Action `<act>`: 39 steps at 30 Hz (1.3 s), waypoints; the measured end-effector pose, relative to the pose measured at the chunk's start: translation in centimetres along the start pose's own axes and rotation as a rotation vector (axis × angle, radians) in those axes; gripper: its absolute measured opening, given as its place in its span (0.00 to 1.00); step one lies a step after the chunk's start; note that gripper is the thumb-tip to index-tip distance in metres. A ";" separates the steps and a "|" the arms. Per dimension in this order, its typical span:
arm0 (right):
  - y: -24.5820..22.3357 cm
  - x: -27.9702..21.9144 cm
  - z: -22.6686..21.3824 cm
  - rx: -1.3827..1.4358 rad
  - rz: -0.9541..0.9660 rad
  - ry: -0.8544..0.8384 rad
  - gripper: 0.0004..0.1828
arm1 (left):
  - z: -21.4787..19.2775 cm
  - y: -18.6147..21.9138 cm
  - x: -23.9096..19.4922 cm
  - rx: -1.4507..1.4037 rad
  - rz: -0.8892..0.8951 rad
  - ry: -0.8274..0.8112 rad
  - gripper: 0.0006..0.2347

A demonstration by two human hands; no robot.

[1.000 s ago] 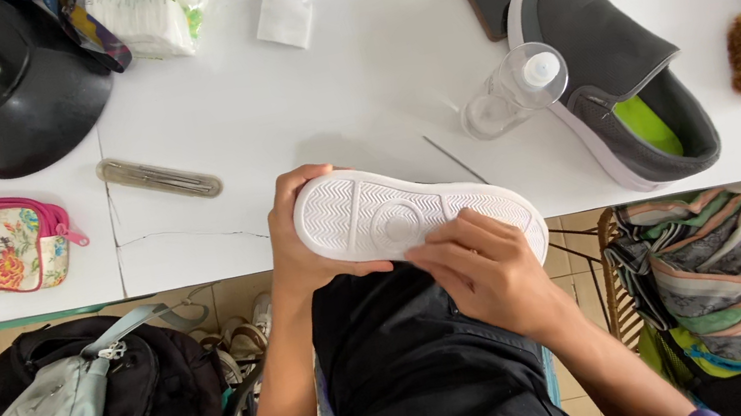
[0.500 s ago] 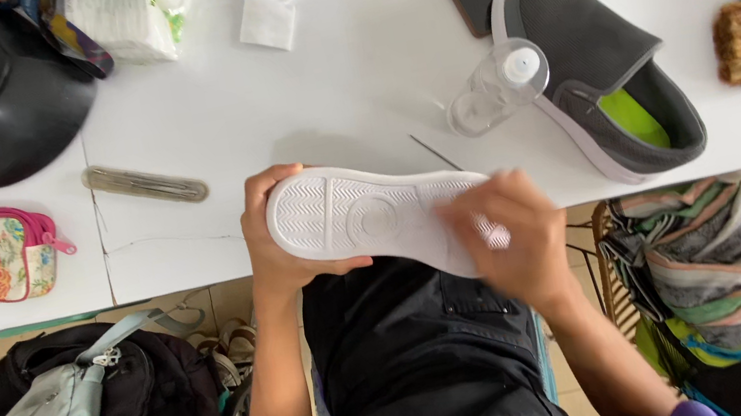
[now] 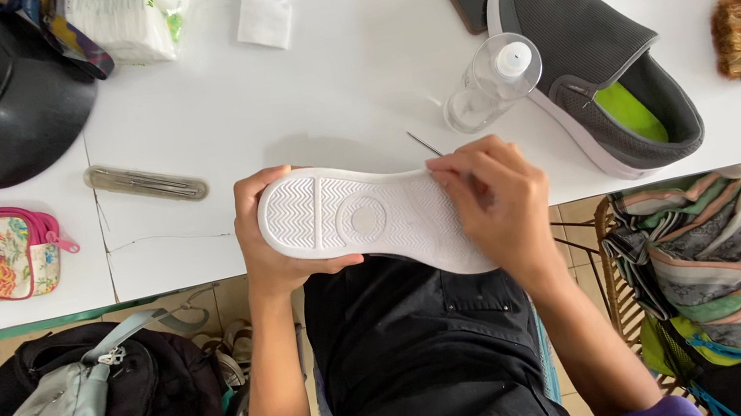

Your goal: The person cleans the sole of a gray slip-on shoe using a metal tool to scrape the surface and a wet tissue to wipe it. They then wipe the upper part of the shoe with the tissue.

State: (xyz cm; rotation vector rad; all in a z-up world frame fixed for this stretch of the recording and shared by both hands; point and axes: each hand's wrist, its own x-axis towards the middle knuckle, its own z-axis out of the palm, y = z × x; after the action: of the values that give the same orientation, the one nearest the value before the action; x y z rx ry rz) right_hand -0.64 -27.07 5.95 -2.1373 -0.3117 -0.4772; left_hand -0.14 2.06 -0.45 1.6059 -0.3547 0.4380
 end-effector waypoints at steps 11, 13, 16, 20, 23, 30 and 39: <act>0.4 -2.6 -2.2 0.018 -0.106 -0.033 0.05 | -0.5 -0.1 -0.1 -0.023 0.000 0.007 0.52; 0.5 -1.0 -1.6 -0.026 -0.097 0.045 0.02 | -0.4 0.1 -0.2 -0.025 -0.002 0.014 0.51; 0.5 -2.5 -0.4 -0.053 -0.163 0.021 0.02 | -0.7 0.0 0.1 0.006 -0.024 0.027 0.52; -1.6 -5.9 -1.8 -0.021 -0.272 -0.105 0.03 | -0.8 -0.1 0.0 -0.011 -0.041 0.025 0.52; -1.8 -5.9 -1.4 -0.042 -0.311 -0.075 0.03 | -0.9 -0.3 0.1 0.001 -0.039 0.016 0.52; -1.1 -5.5 -1.3 -0.022 -0.340 -0.037 0.04 | -0.7 0.1 0.1 0.030 -0.064 -0.005 0.52; -0.9 -3.4 -0.2 0.025 -0.441 -0.069 0.03 | -0.7 0.0 0.8 0.038 -0.060 -0.026 0.52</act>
State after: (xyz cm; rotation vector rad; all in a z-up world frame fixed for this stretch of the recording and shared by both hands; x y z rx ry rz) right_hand -4.07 -26.88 5.24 -2.0626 -0.8326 -0.6446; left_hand 0.54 2.77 -0.04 1.6559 -0.3183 0.3802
